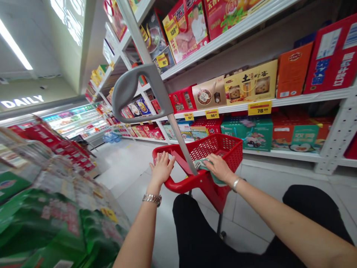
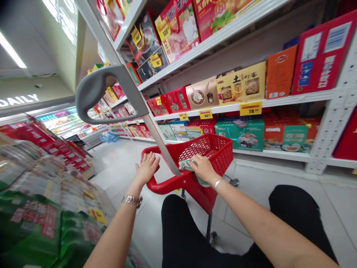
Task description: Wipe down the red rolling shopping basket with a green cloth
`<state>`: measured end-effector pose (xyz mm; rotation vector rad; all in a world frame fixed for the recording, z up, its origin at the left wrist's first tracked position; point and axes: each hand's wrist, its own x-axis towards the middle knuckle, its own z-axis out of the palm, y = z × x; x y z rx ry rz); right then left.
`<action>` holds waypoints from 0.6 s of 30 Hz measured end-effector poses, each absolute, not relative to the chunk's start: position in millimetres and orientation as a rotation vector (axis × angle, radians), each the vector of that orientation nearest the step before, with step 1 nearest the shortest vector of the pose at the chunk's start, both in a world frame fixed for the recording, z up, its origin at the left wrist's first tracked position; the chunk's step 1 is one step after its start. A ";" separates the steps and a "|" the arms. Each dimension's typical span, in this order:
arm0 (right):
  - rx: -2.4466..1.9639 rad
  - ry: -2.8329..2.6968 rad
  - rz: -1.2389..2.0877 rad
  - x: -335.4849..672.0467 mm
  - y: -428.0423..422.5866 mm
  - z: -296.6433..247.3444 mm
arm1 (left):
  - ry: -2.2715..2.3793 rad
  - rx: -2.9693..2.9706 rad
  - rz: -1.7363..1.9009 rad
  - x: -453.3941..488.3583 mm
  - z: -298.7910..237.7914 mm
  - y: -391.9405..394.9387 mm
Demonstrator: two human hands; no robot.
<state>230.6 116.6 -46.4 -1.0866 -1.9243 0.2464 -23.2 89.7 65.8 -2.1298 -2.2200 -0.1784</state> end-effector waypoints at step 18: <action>-1.117 -1.858 0.211 212.2 94.0 -31.4 | -2.235 -2.079 -0.338 -39.5 58.9 150.7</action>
